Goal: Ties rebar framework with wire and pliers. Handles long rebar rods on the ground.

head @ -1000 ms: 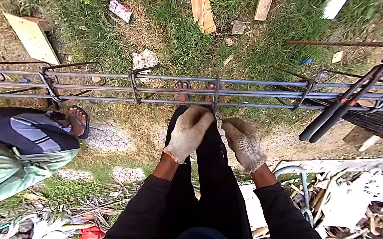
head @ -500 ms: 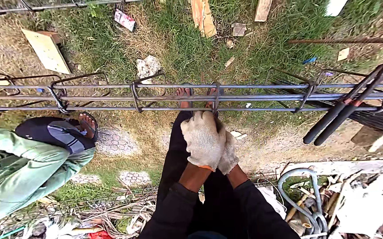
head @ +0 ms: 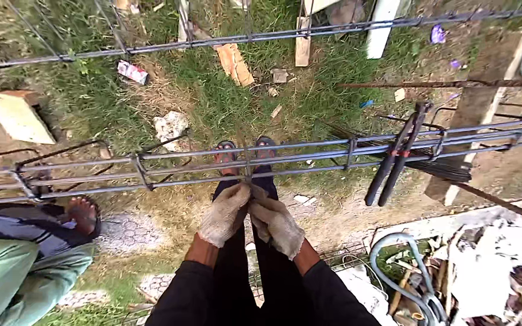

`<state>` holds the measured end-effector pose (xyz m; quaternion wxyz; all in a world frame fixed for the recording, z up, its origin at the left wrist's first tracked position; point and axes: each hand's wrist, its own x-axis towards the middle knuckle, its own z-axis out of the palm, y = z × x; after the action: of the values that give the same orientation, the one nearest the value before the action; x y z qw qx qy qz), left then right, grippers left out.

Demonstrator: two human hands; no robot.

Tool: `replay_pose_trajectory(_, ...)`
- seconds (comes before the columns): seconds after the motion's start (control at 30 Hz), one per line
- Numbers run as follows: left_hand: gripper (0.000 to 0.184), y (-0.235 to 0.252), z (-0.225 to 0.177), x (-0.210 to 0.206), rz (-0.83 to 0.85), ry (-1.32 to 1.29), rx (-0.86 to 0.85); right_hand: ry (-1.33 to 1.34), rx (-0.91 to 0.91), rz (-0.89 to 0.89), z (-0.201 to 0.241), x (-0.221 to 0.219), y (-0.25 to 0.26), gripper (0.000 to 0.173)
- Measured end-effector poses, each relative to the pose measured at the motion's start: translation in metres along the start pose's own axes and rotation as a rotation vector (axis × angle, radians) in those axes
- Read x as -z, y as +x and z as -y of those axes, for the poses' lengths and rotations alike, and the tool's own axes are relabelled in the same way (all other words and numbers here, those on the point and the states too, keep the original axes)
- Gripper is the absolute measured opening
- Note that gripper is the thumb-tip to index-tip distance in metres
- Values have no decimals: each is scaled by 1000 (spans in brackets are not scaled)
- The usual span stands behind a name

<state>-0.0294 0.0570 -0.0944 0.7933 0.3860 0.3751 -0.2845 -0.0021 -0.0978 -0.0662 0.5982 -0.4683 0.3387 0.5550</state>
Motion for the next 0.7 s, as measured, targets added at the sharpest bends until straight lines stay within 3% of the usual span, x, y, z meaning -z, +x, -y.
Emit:
replay_pose_trajectory(0.13,31,-3,2,4,-28,173,-106,-4,-4,-5,-5,-6,4,24)
replay_pose_trajectory(0.23,26,-8,-12,2,-86,414,-130,-278,103,-91,-7,-14,3,29)
replay_pose_trajectory(0.33,16,-13,-25,-6,-211,651,-129,-804,255,-349,0,-9,-13,30)
replay_pose_trajectory(0.5,20,-14,-22,-12,-342,970,-311,-928,709,-939,47,36,-69,33)
replay_pose_trajectory(0.6,30,-22,-33,-10,-386,1122,-401,-1156,628,-1194,84,80,-89,52)
replay_pose_trajectory(0.7,27,-32,-53,-6,-458,1302,-620,-1249,472,-1212,104,113,-88,67)
